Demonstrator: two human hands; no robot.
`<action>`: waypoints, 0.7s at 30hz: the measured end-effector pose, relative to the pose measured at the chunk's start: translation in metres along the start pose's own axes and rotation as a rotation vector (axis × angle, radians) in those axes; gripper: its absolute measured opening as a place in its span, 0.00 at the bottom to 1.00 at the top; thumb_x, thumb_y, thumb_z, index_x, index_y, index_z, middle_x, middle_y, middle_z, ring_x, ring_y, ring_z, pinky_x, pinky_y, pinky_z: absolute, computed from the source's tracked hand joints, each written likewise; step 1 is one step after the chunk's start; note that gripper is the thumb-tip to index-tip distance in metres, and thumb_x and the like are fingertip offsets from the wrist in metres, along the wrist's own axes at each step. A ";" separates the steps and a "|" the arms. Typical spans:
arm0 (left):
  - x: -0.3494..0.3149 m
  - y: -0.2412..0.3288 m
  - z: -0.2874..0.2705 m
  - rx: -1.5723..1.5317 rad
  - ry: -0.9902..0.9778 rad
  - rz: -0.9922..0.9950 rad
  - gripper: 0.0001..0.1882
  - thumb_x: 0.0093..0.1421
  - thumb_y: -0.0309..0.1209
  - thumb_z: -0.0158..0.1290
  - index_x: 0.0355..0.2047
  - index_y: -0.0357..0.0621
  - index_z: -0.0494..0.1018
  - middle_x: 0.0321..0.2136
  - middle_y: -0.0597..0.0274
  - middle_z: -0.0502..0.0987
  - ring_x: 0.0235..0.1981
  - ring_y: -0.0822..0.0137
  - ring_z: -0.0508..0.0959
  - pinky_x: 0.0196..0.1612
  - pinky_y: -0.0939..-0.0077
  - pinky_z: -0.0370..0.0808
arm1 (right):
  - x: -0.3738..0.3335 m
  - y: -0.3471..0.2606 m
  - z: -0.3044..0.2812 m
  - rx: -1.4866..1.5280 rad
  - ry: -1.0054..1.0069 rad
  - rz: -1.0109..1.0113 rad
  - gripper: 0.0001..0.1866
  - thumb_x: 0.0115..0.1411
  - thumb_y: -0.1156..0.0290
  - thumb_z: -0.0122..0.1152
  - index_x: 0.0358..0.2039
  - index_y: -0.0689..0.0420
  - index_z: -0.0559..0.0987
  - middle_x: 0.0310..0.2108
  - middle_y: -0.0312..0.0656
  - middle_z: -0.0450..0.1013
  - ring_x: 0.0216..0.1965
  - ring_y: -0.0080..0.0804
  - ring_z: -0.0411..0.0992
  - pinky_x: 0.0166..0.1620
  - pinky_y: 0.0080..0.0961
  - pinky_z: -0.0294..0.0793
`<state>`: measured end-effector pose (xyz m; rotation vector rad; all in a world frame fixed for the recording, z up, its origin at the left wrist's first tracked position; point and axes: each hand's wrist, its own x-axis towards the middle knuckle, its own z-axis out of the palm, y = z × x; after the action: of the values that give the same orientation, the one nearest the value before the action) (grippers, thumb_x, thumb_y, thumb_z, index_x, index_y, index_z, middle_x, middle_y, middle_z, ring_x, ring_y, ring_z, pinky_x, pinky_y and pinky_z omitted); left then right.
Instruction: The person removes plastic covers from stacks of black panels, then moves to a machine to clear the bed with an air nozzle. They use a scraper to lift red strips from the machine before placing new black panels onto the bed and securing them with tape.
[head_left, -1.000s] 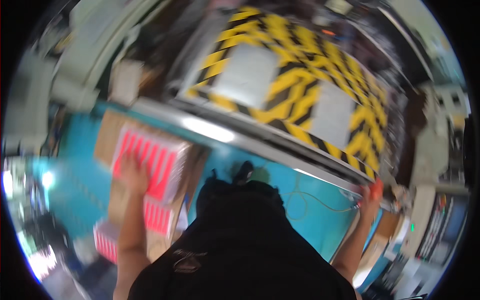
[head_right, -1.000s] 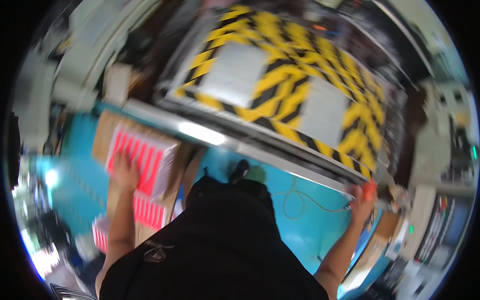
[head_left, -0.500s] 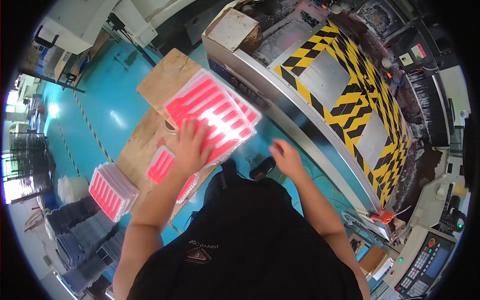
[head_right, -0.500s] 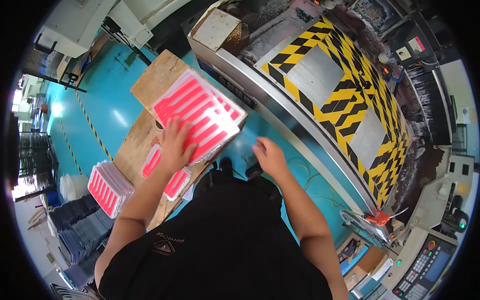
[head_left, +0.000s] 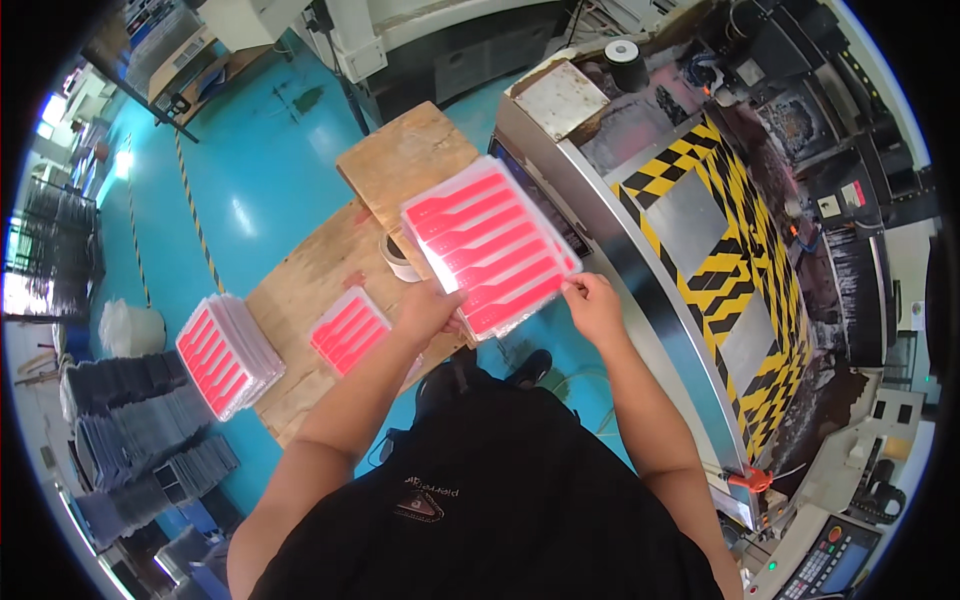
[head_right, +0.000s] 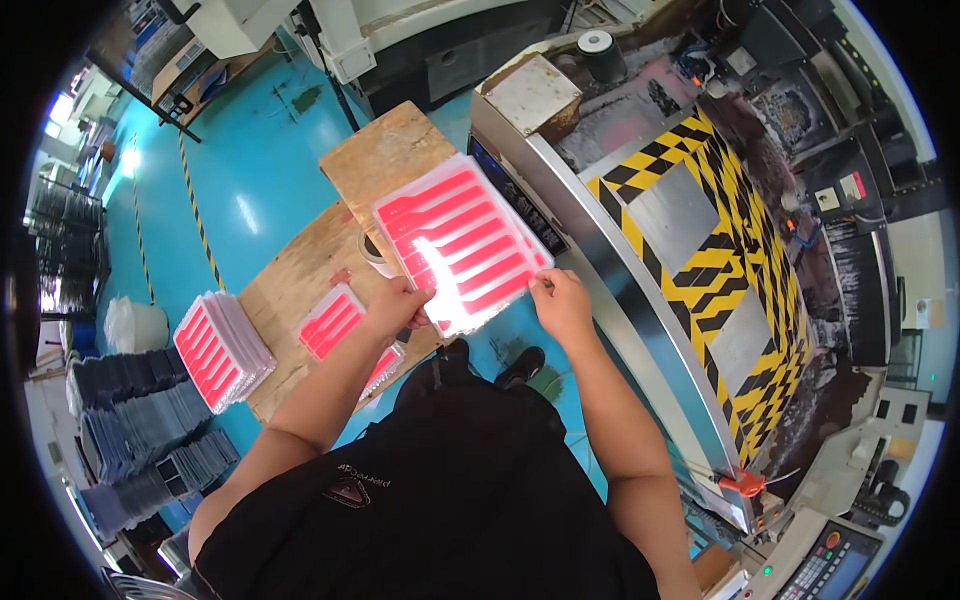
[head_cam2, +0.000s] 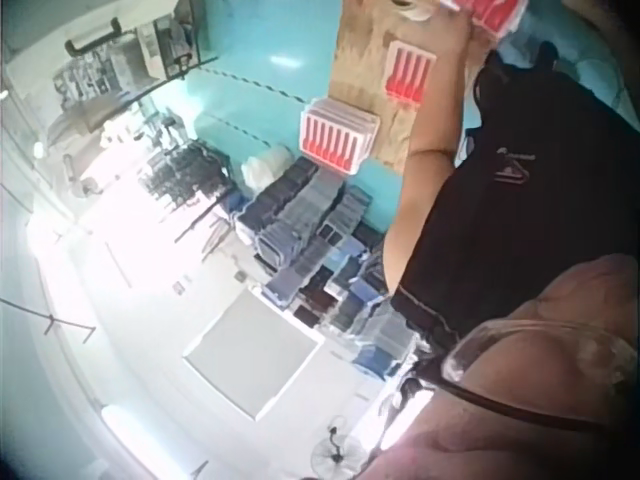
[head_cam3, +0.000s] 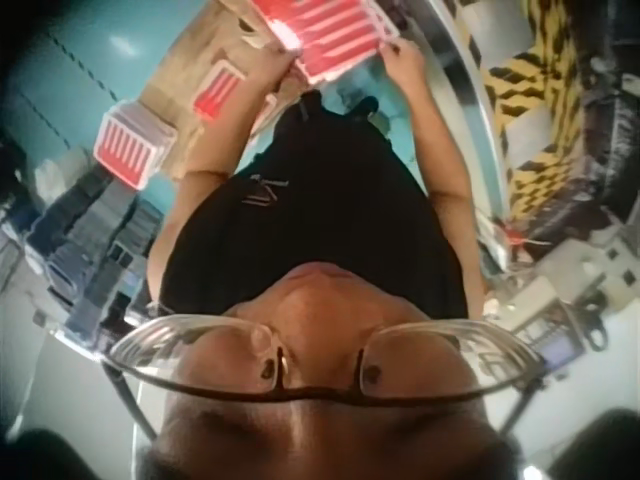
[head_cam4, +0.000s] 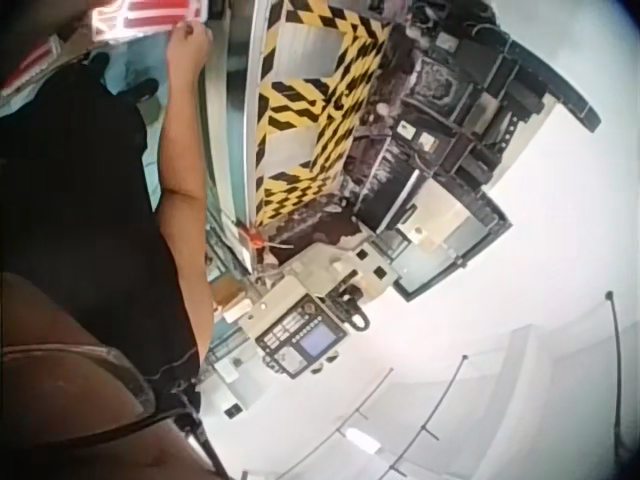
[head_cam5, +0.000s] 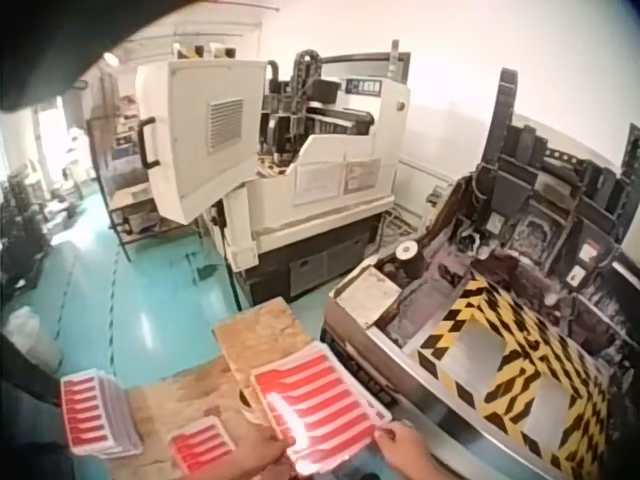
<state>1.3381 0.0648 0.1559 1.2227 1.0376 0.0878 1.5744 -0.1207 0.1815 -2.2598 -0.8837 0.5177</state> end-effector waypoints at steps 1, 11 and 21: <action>0.003 -0.001 -0.001 -0.005 0.015 -0.029 0.13 0.66 0.38 0.59 0.33 0.41 0.72 0.21 0.62 0.78 0.18 0.72 0.77 0.22 0.79 0.76 | -0.001 -0.003 0.000 -0.002 -0.003 -0.012 0.14 0.60 0.62 0.66 0.40 0.59 0.83 0.37 0.47 0.77 0.36 0.41 0.77 0.42 0.34 0.77; -0.024 0.037 -0.001 -0.158 -0.332 0.204 0.14 0.68 0.32 0.56 0.50 0.43 0.71 0.26 0.67 0.79 0.23 0.74 0.79 0.27 0.83 0.76 | -0.008 -0.002 -0.036 0.621 -0.195 0.149 0.20 0.66 0.68 0.61 0.56 0.61 0.74 0.48 0.44 0.77 0.43 0.32 0.78 0.47 0.31 0.79; 0.074 0.075 -0.036 1.024 0.673 0.400 0.31 0.59 0.54 0.59 0.54 0.44 0.73 0.44 0.42 0.80 0.47 0.45 0.81 0.48 0.53 0.79 | -0.086 0.106 -0.216 0.940 0.101 0.264 0.11 0.66 0.76 0.58 0.48 0.57 0.74 0.40 0.40 0.76 0.39 0.29 0.77 0.40 0.29 0.80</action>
<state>1.3891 0.1626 0.1723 2.4371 1.4619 0.3205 1.6835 -0.3335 0.2722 -1.5026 -0.1882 0.7350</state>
